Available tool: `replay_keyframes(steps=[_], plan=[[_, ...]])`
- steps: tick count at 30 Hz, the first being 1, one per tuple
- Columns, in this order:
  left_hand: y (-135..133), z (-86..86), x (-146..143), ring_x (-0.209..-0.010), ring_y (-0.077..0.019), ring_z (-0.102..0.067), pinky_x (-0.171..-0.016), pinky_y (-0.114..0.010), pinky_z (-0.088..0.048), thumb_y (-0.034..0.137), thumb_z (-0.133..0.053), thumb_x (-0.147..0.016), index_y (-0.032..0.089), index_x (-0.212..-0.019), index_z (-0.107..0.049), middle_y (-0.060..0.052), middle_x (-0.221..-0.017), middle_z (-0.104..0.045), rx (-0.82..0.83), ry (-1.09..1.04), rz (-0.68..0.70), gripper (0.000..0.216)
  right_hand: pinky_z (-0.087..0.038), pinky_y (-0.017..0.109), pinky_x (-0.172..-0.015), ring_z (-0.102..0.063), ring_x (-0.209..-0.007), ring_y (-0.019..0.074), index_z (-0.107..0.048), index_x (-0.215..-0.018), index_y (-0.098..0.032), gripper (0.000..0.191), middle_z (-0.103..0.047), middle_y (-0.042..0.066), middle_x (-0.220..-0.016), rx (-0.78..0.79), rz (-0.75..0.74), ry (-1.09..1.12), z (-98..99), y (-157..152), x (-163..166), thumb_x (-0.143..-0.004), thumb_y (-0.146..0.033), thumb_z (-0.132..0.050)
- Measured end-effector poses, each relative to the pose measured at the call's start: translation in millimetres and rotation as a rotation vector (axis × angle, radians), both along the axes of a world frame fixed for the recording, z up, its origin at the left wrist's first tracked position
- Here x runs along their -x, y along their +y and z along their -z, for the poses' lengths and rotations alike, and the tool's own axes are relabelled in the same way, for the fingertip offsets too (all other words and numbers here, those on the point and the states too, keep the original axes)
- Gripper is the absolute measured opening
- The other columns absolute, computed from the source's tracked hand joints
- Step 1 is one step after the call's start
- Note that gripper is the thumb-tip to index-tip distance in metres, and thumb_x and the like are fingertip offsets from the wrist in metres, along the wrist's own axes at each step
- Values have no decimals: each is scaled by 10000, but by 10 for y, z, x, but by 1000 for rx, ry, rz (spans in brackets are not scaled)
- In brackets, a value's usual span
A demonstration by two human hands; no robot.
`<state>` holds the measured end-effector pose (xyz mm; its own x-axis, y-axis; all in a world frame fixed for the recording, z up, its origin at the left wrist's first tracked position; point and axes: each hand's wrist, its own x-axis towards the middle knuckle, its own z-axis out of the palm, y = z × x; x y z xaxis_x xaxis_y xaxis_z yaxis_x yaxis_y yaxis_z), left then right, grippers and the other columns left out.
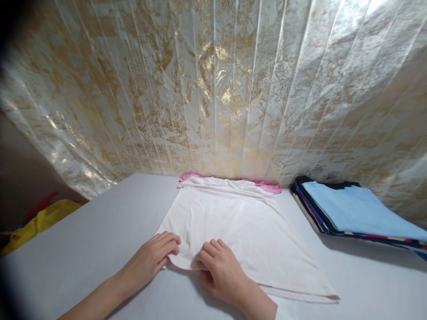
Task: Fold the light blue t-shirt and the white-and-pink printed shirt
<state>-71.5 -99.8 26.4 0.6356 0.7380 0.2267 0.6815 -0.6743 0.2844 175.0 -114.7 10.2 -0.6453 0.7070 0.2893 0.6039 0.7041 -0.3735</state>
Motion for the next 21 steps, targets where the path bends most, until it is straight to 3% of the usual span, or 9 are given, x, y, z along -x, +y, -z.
replay_keyframes(steps=[4,8,13,21], plan=[[-66,-1,280,-867,-183,-521,-762,-295,-389,-88,-423,-743,214,-859,-526,1,-919,-566,-2,-3,-76,339,-357,327,-801,-497,-890,198,-572,-971,-218,355,-581,23,-954,44,24,-9,-19,-17,-75,-657,-55,-552],[-191,31,540,-802,-189,-494,-717,-307,-361,-50,-393,-823,212,-843,-517,-4,-864,-549,-76,-8,-124,291,-352,316,-757,-509,-835,183,-610,-977,-227,303,-594,20,-899,38,22,-43,-21,-56,-162,-758,-39,-515],[-258,62,628,-776,-190,-475,-711,-309,-333,3,-419,-892,209,-823,-514,-6,-850,-550,-148,23,-70,237,-357,316,-773,-520,-857,192,-627,-985,-229,330,-602,23,-905,79,6,-32,-83,-117,-186,-733,-26,-564],[-341,80,757,-900,-188,-512,-829,-304,-361,-4,-395,-931,227,-997,-538,-17,-1026,-598,-179,92,-3,280,-323,312,-719,-511,-756,172,-641,-1048,-250,239,-605,21,-804,-1,-107,-31,-80,-136,-223,-922,-141,-470]])
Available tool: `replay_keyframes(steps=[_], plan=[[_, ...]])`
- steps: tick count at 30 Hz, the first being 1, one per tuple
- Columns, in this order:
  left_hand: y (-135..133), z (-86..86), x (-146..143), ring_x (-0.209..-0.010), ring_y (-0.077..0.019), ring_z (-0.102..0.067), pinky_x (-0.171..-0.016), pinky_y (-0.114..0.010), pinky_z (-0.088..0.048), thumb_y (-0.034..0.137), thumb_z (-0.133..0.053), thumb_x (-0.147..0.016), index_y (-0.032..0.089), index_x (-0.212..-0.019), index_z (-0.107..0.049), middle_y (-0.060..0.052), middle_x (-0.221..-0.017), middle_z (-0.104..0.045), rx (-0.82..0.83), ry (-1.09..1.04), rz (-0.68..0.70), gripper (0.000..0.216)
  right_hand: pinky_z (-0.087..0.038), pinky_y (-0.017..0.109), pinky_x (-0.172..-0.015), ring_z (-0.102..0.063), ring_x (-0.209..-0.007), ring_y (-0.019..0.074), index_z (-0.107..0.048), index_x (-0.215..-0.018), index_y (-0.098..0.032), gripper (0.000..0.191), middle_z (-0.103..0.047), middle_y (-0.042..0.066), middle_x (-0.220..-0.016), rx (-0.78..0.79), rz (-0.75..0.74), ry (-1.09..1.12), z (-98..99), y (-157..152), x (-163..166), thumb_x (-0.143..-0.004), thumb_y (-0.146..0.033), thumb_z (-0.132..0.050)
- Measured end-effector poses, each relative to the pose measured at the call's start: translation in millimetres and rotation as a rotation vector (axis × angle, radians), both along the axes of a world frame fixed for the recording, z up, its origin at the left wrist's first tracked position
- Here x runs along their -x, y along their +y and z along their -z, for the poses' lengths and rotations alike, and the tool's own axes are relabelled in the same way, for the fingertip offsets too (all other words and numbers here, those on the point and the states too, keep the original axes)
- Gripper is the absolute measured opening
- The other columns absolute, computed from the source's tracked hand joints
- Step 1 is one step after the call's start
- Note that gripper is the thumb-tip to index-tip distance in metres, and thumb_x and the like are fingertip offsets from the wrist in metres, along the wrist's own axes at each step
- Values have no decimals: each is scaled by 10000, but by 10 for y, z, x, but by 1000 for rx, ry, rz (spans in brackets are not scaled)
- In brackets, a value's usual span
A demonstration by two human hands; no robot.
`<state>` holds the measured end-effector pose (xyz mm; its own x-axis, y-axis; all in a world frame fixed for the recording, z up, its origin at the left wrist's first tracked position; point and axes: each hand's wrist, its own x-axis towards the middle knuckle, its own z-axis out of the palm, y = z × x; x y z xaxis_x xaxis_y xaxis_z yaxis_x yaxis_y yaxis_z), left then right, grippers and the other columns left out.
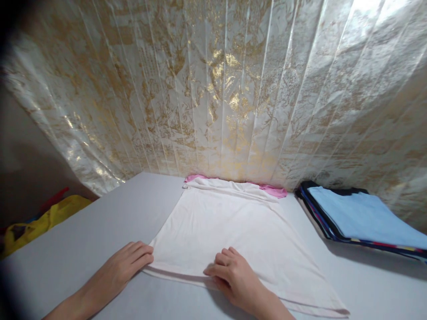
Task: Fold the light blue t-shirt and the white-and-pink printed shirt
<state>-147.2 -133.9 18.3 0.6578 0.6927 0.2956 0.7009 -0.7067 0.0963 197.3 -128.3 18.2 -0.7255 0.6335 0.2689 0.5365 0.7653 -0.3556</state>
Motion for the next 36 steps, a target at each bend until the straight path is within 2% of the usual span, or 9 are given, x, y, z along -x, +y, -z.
replay_keyframes(steps=[4,11,15,18,22,27,31,34,36], plan=[[-58,24,35,-907,-192,-507,-853,-318,-369,36,-402,-959,221,-983,-537,-20,-997,-591,-56,12,-3,231,-314,312,-694,-487,-744,180,-628,-1061,-234,236,-611,26,-791,-67,-39,5,38,-17,-7,-937,-151,-445],[-42,23,9,-851,-182,-503,-822,-308,-402,122,-422,-985,216,-914,-561,-22,-911,-574,-185,41,82,182,-305,309,-675,-474,-724,170,-605,-1044,-227,195,-628,13,-793,-157,-151,-32,46,-56,9,-946,-165,-448],[-67,24,19,-841,-188,-489,-822,-327,-394,139,-346,-1012,191,-904,-563,-37,-892,-565,-228,16,117,248,-284,313,-626,-452,-671,170,-583,-1071,-211,180,-606,13,-744,-308,-198,-46,73,-79,-2,-936,-188,-465],[-91,14,15,-819,-185,-480,-825,-331,-386,135,-292,-1021,183,-868,-554,-33,-855,-557,-254,6,134,308,-272,314,-614,-448,-658,164,-567,-1081,-205,185,-609,11,-752,-338,-221,-72,72,-92,6,-927,-182,-468],[-113,-10,11,-813,-180,-487,-833,-325,-387,114,-334,-1005,187,-846,-550,-26,-850,-560,-252,29,142,278,-270,316,-623,-472,-669,161,-569,-1091,-217,203,-624,11,-774,-271,-234,-100,40,-99,22,-927,-210,-449],[-219,-45,79,-852,-189,-518,-849,-327,-399,6,-424,-892,204,-941,-567,-27,-907,-587,-146,21,155,249,-306,313,-649,-520,-690,161,-596,-1025,-210,232,-638,32,-787,-113,-238,-40,-25,-132,-23,-941,-245,-383],[-360,-111,6,-964,-210,-520,-920,-367,-380,-61,-354,-803,197,-945,-553,-56,-1024,-600,9,-82,133,355,-348,283,-649,-553,-705,161,-607,-1052,-202,262,-638,40,-792,3,-28,41,-65,-152,-79,-966,-194,-360],[-386,-187,-259,-1074,-214,-505,-977,-377,-364,-52,-351,-809,201,-1065,-527,-71,-1151,-584,121,-118,176,401,-395,254,-681,-582,-782,162,-615,-1056,-215,261,-634,47,-880,136,137,78,-95,-159,-112,-926,-124,-407],[-340,-238,-511,-1089,-206,-512,-968,-359,-383,-24,-392,-820,214,-1118,-509,-63,-1186,-582,217,-147,254,399,-418,254,-720,-579,-840,171,-624,-1015,-220,258,-618,53,-930,196,180,90,-128,-184,-155,-896,-94,-432]])
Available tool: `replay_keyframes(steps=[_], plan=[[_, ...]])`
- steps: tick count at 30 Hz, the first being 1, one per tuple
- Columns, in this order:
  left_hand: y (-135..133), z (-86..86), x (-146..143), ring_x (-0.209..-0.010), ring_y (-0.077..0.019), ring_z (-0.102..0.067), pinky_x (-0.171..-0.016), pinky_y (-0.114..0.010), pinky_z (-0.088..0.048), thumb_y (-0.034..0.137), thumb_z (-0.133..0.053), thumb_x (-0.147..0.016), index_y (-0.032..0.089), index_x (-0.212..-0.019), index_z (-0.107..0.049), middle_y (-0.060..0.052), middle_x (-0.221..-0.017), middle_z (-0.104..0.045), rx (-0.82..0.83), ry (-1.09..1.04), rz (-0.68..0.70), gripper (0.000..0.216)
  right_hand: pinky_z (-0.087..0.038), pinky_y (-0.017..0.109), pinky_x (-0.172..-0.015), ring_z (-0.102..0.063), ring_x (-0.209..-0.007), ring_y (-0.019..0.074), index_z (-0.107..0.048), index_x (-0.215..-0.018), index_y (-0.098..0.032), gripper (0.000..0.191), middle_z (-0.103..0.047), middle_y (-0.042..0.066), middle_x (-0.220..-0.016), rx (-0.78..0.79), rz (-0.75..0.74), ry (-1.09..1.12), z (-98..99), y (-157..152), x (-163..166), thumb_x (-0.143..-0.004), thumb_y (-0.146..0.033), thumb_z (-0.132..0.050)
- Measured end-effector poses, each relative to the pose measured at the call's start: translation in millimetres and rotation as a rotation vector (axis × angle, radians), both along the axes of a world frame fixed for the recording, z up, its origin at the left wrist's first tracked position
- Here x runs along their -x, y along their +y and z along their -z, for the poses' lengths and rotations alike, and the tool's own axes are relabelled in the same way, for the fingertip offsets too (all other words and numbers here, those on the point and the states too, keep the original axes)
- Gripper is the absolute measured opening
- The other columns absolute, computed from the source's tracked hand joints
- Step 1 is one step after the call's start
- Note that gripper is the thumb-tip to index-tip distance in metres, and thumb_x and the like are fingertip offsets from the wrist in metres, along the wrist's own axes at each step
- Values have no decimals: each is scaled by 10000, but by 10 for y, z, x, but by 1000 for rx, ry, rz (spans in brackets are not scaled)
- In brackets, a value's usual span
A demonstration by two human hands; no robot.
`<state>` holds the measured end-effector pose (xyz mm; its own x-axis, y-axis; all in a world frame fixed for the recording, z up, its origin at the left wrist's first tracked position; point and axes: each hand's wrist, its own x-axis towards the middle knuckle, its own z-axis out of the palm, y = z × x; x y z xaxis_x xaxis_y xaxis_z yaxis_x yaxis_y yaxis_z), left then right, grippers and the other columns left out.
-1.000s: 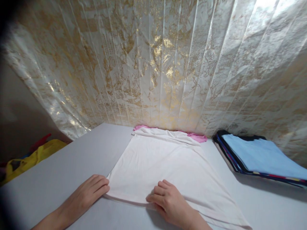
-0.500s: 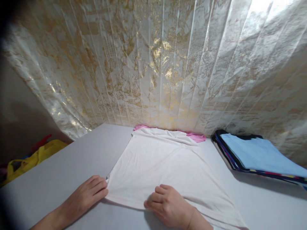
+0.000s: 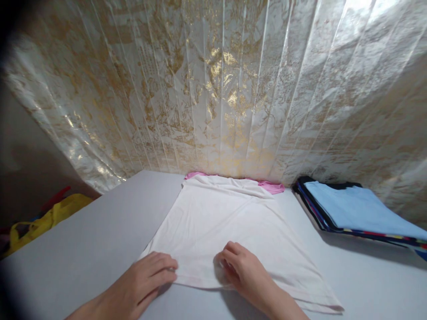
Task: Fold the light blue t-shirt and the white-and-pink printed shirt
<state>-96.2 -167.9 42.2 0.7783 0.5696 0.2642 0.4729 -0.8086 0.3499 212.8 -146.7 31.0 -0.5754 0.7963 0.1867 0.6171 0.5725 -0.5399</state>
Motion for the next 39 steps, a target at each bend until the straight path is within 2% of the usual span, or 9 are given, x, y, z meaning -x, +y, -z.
replay_keyframes(steps=[3,7,11,16,23,27,31,35,39], plan=[[152,-48,-388,-1067,-188,-541,-935,-326,-411,29,-431,-865,227,-1123,-521,-46,-1173,-607,101,-31,119,338,-439,280,-773,-561,-900,189,-617,-1023,-222,212,-594,63,-980,46,-11,8,-69,-86,-127,-885,-125,-488],[417,-5,-801,-1058,-182,-561,-941,-315,-404,97,-460,-914,220,-1091,-559,-42,-1148,-635,122,-46,205,237,-435,330,-824,-530,-964,218,-582,-1073,-229,230,-573,69,-1059,59,-24,-55,-98,-217,-348,-845,-207,-607],[593,109,-1058,-1101,-188,-549,-972,-324,-378,133,-457,-935,217,-1111,-571,-51,-1195,-624,94,-53,239,226,-402,309,-750,-518,-884,198,-559,-964,-206,125,-585,57,-961,-61,1,-78,28,-257,-475,-892,-128,-494],[668,177,-1132,-1205,-200,-497,-1015,-346,-340,123,-464,-935,215,-1181,-547,-62,-1327,-559,90,-32,255,276,-334,301,-660,-478,-737,174,-541,-890,-198,176,-588,33,-798,-276,-82,-106,157,-266,-491,-967,-140,-393],[672,122,-1086,-1225,-197,-491,-1016,-352,-341,118,-472,-926,228,-1136,-578,-64,-1306,-571,83,-34,273,259,-348,309,-637,-471,-688,175,-582,-910,-185,269,-584,36,-744,-368,-173,-193,181,-349,-477,-1003,-170,-329],[587,50,-1151,-1163,-197,-512,-990,-347,-345,108,-552,-870,227,-1067,-582,-48,-1214,-597,57,-35,293,232,-412,294,-653,-534,-746,180,-586,-1071,-197,194,-623,58,-846,-299,-115,-166,86,-384,-656,-972,-173,-420],[477,11,-1364,-975,-185,-560,-899,-330,-380,274,-674,-839,224,-994,-571,-13,-1035,-625,38,14,272,193,-488,300,-748,-576,-908,202,-578,-1122,-225,237,-621,95,-1035,-152,31,-149,-36,-438,-956,-911,-170,-486],[445,72,-1614,-823,-183,-553,-716,-311,-401,397,-746,-736,214,-874,-536,7,-899,-601,-24,119,279,311,-502,328,-850,-555,-1049,224,-560,-1162,-239,278,-585,108,-1142,-90,98,-182,-42,-538,-1203,-889,-193,-528],[470,144,-1761,-758,-160,-542,-653,-302,-379,331,-690,-774,211,-841,-521,25,-820,-583,-69,142,307,219,-508,340,-859,-548,-1070,232,-576,-1092,-233,211,-580,114,-1138,-101,140,-201,8,-598,-1347,-892,-195,-523]])
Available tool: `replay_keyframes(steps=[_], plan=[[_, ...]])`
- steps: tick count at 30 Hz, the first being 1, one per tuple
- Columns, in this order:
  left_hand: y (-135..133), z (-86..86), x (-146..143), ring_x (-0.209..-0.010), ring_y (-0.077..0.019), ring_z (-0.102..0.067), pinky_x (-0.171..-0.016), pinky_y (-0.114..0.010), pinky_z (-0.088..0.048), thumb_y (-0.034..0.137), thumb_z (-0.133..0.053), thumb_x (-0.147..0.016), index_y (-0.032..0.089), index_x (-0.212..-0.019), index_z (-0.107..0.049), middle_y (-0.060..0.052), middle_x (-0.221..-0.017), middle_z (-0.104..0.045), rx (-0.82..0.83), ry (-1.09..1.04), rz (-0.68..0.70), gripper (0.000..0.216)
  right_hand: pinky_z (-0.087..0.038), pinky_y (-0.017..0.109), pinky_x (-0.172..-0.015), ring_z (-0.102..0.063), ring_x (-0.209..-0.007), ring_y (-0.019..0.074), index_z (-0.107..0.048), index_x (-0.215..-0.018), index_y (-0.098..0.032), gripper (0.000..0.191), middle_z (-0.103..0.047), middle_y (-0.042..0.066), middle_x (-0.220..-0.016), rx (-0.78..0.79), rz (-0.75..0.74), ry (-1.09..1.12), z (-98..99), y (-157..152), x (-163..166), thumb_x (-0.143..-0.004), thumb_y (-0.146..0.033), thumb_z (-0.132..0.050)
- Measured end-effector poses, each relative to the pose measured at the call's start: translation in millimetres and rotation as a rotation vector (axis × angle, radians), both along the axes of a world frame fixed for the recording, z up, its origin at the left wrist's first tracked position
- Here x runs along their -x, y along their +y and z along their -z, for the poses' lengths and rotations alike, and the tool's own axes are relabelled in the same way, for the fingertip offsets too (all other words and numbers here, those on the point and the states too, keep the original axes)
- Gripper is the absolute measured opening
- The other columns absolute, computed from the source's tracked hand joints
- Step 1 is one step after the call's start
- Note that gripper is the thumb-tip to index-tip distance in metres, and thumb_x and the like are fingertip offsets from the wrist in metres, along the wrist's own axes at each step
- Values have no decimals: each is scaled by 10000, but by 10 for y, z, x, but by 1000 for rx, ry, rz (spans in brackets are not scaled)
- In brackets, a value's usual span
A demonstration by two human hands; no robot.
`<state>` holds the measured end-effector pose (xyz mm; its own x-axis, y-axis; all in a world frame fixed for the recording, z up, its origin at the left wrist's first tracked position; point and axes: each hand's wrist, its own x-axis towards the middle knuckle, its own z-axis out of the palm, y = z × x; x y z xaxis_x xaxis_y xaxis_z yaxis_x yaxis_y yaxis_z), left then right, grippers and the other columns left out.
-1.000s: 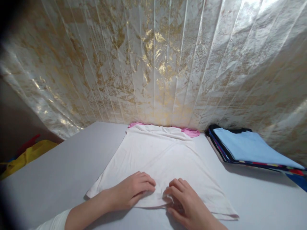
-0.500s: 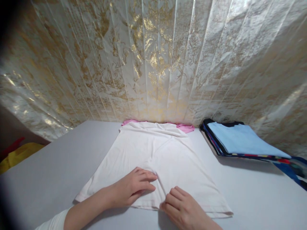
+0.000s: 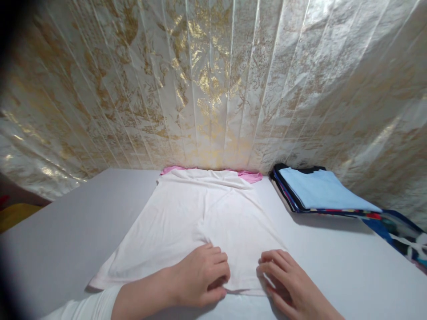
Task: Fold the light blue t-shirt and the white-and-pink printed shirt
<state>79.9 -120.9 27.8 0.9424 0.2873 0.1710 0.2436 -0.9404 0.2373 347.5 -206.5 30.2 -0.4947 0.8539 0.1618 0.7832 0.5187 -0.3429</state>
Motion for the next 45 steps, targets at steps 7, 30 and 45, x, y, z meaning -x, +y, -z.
replay_keyframes(steps=[7,30,45], plan=[[40,-8,-43,-732,-152,-525,-651,-285,-375,215,-609,-816,190,-835,-535,3,-811,-589,22,-40,37,80,-528,335,-854,-576,-1077,236,-562,-1184,-247,333,-592,118,-1168,-48,52,-9,27,-69,-129,-865,-163,-514],[-22,78,-519,-741,-189,-550,-565,-335,-413,310,-569,-872,193,-850,-512,-31,-867,-604,-126,15,31,132,-532,267,-744,-645,-873,182,-627,-1095,-250,193,-688,49,-974,-388,122,-51,239,-78,-394,-936,-292,-528],[35,145,-468,-883,-155,-519,-711,-322,-368,278,-534,-911,204,-864,-516,15,-1016,-619,-47,-156,278,89,-445,315,-772,-563,-809,181,-573,-915,-213,170,-627,46,-900,-358,-33,-54,272,-119,-280,-867,-87,-470]])
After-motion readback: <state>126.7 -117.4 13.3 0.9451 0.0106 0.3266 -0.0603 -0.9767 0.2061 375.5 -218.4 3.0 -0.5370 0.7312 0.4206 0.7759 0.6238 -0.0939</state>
